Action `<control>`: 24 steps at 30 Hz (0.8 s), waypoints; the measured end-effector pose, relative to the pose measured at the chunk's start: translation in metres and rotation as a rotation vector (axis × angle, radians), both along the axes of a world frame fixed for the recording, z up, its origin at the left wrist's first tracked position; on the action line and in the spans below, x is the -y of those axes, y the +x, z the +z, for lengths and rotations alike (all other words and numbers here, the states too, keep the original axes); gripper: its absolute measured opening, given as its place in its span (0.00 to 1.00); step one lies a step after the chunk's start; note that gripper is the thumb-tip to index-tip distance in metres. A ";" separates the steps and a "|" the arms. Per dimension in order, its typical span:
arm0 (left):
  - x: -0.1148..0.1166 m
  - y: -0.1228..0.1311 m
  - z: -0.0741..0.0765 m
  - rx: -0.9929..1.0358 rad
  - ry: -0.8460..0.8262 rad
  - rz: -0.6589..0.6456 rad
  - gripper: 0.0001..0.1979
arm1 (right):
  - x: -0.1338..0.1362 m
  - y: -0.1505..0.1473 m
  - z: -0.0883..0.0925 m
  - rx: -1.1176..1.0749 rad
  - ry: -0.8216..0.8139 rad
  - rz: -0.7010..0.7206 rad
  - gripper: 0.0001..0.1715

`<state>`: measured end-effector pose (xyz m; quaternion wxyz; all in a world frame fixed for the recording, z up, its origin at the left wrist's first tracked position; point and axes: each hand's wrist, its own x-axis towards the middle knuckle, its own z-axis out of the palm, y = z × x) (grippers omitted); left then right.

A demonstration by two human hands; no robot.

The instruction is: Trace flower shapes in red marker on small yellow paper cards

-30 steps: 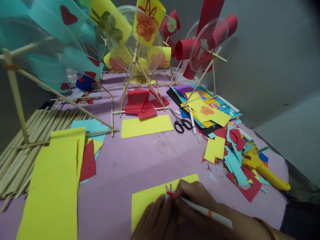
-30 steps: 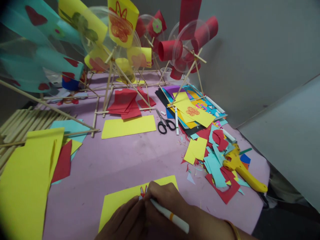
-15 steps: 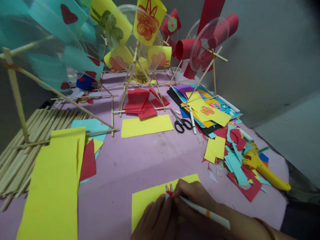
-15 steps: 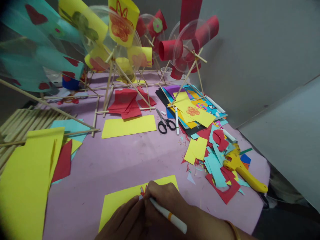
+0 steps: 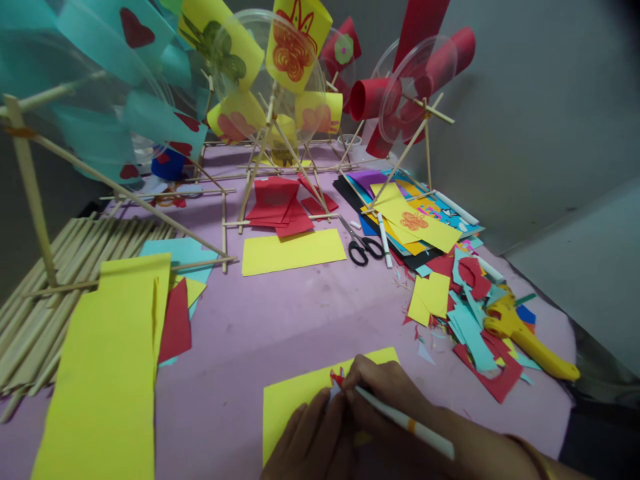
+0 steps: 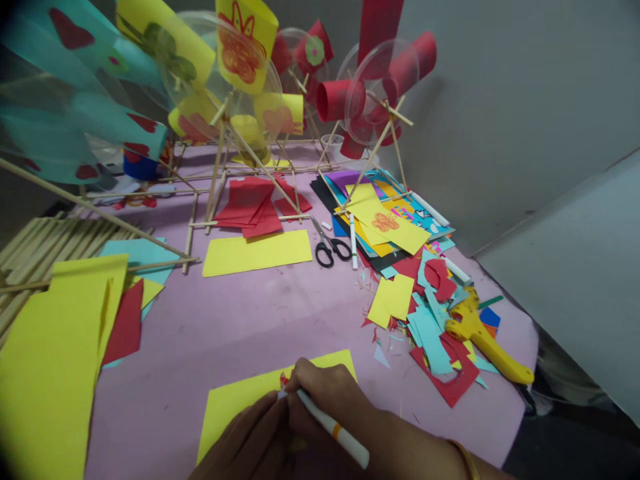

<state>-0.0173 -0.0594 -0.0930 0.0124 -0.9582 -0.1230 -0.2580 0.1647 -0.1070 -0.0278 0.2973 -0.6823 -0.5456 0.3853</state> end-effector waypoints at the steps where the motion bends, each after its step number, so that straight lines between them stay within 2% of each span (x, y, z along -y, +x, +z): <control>1: 0.000 0.000 0.001 0.012 -0.004 0.009 0.16 | 0.000 0.000 -0.001 0.003 0.013 -0.001 0.05; 5: 0.000 0.002 0.003 0.038 -0.028 0.026 0.16 | 0.000 -0.001 -0.005 0.000 0.039 -0.002 0.04; 12: 0.000 -0.001 -0.004 -0.006 -0.004 -0.016 0.15 | 0.000 -0.002 -0.006 -0.026 0.094 -0.023 0.03; 18: 0.001 0.001 0.000 0.023 -0.030 0.017 0.15 | 0.000 -0.003 -0.007 -0.040 0.106 -0.029 0.04; 24: 0.001 -0.001 -0.001 0.003 -0.015 -0.004 0.15 | 0.001 -0.002 -0.008 -0.093 0.115 -0.027 0.04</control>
